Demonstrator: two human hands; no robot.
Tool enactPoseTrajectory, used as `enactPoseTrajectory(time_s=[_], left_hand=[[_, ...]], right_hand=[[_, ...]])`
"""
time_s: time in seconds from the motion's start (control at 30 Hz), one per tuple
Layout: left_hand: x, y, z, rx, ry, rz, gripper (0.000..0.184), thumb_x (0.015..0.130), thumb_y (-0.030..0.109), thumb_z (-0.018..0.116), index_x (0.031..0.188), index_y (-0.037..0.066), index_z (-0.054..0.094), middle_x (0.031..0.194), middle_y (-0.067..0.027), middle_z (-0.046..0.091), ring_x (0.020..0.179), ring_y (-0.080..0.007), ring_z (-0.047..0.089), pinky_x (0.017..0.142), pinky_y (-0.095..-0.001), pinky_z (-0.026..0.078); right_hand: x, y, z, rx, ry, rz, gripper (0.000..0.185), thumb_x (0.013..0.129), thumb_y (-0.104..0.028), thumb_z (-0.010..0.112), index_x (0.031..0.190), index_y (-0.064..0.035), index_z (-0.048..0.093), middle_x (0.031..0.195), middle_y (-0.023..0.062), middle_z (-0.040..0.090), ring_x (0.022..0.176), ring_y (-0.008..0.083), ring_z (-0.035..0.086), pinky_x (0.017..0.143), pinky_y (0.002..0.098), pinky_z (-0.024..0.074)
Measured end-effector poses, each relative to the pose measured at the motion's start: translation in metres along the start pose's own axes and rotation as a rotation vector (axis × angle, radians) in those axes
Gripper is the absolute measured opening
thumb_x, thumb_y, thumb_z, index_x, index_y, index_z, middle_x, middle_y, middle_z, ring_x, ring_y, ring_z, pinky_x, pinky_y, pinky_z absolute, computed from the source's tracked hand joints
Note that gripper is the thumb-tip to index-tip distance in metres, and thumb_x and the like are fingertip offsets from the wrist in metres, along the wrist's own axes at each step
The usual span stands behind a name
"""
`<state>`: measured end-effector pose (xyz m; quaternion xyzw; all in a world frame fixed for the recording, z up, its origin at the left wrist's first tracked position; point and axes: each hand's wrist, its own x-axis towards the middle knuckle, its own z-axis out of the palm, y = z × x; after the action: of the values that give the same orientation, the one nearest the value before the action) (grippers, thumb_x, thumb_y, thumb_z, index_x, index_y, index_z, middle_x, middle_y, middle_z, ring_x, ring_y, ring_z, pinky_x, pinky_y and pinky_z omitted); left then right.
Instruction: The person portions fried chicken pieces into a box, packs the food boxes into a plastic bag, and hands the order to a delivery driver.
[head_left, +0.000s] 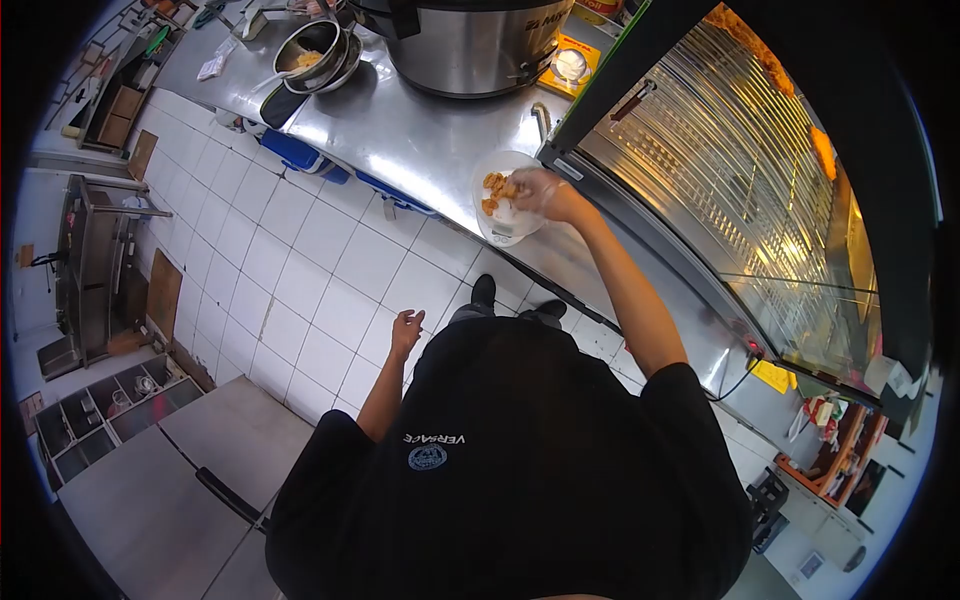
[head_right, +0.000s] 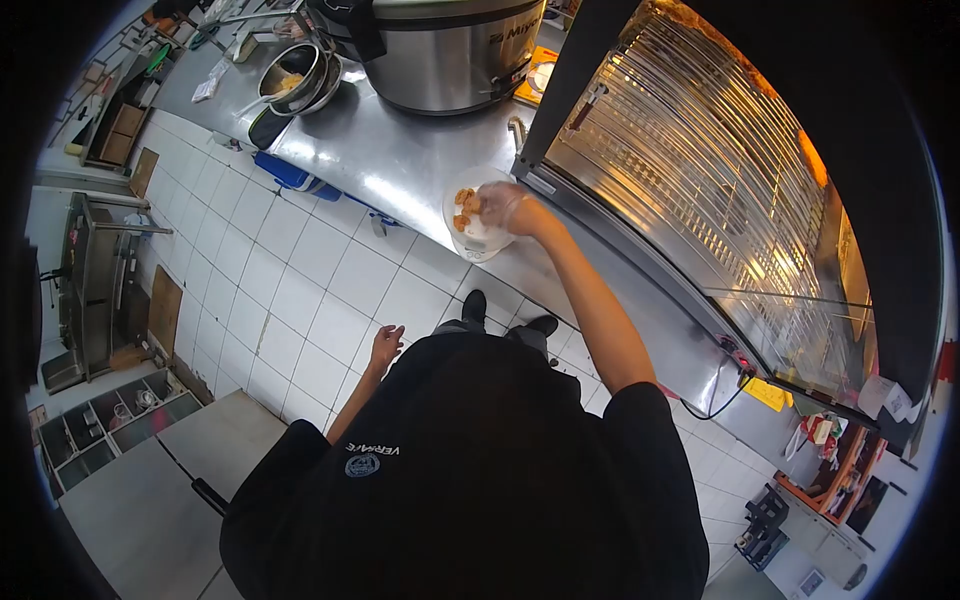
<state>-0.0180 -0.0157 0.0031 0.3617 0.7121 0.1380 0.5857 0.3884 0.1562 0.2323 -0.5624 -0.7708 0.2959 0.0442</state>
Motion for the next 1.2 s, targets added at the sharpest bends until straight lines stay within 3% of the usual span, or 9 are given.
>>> enactPoseTrajectory(time_s=[0.07,0.1,0.17,0.4,0.6,0.9,1.03,1.07,1.2], left_hand=[[0.001,0.001,0.001,0.005,-0.009,0.0,0.064,0.086,0.04,0.071,0.128,-0.005,0.052,0.1,-0.0139,0.063,0.079,-0.0202,0.065,0.063,-0.0315,0.054],[0.0,0.002,0.002,0.005,-0.01,-0.009,0.064,0.086,0.04,0.071,0.128,-0.004,0.052,0.1,-0.0138,0.063,0.079,-0.0201,0.065,0.063,-0.0315,0.054],[0.001,0.005,0.002,0.008,-0.013,-0.015,0.064,0.086,0.04,0.071,0.128,-0.004,0.052,0.1,-0.0137,0.063,0.079,-0.02,0.065,0.063,-0.0314,0.053],[0.014,0.015,0.004,0.031,-0.028,0.031,0.064,0.085,0.041,0.071,0.127,-0.004,0.052,0.097,-0.012,0.062,0.076,-0.0178,0.064,0.061,-0.0304,0.052],[0.027,0.035,0.007,0.029,-0.008,0.084,0.064,0.085,0.041,0.071,0.128,-0.003,0.053,0.096,-0.0106,0.061,0.076,-0.0169,0.063,0.061,-0.0304,0.052],[0.044,0.044,0.006,0.022,0.041,0.15,0.065,0.084,0.04,0.072,0.128,-0.004,0.052,0.093,-0.011,0.062,0.073,-0.0175,0.062,0.061,-0.0306,0.051],[0.057,0.04,0.004,0.079,0.077,0.209,0.065,0.084,0.04,0.072,0.127,-0.004,0.053,0.089,-0.0109,0.063,0.069,-0.0175,0.062,0.059,-0.0297,0.051],[0.06,0.04,0.003,0.077,0.078,0.215,0.065,0.084,0.04,0.072,0.127,-0.004,0.053,0.089,-0.0109,0.063,0.069,-0.0175,0.062,0.059,-0.0297,0.051],[0.059,0.046,0.004,-0.01,0.042,0.207,0.063,0.084,0.039,0.072,0.125,-0.005,0.053,0.09,-0.0115,0.063,0.069,-0.0172,0.061,0.058,-0.03,0.05]], right_hand=[[-0.021,-0.006,-0.02,0.839,0.114,0.125,0.028,0.081,-0.018,0.075,0.101,-0.0023,0.064,0.1,0.0108,0.068,0.085,0.0202,0.066,0.072,0.0318,0.0523],[-0.032,-0.008,-0.023,0.84,0.115,0.127,0.028,0.081,-0.018,0.075,0.101,-0.0023,0.064,0.1,0.0108,0.068,0.085,0.0202,0.066,0.072,0.0318,0.0523],[-0.049,-0.008,-0.026,1.45,0.174,0.19,0.023,0.086,-0.013,0.071,0.105,-0.0079,0.06,0.101,0.0076,0.066,0.08,0.0091,0.058,0.054,0.0218,0.0445],[-0.076,-0.009,-0.028,1.993,0.24,0.082,0.024,0.087,-0.021,0.071,0.099,-0.0064,0.056,0.097,0.0094,0.066,0.075,0.0137,0.06,0.047,0.0205,0.0416],[-0.066,-0.021,-0.045,1.482,0.304,0.204,0.022,0.089,-0.019,0.065,0.103,-0.0028,0.061,0.097,0.011,0.066,0.075,0.0142,0.06,0.047,0.0207,0.0421],[-0.059,-0.02,-0.044,1.671,0.341,-0.176,0.041,0.087,-0.015,0.066,0.126,-0.0072,0.055,0.115,0.0137,0.061,0.087,0.0195,0.062,0.054,0.0238,0.0513],[-0.05,-0.016,-0.04,1.931,0.244,-0.192,0.035,0.093,-0.036,0.064,0.117,-0.0116,0.056,0.114,0.012,0.06,0.085,0.0195,0.061,0.052,0.0213,0.0445],[-0.048,-0.016,-0.039,1.899,0.312,-0.072,0.036,0.093,-0.045,0.062,0.11,-0.0132,0.056,0.108,0.009,0.063,0.079,0.0168,0.06,0.049,0.02,0.0392],[-0.042,-0.013,-0.034,1.514,0.281,0.129,0.03,0.091,-0.041,0.065,0.103,-0.0139,0.06,0.088,0.0036,0.067,0.07,0.0136,0.061,0.051,0.0227,0.0436]])
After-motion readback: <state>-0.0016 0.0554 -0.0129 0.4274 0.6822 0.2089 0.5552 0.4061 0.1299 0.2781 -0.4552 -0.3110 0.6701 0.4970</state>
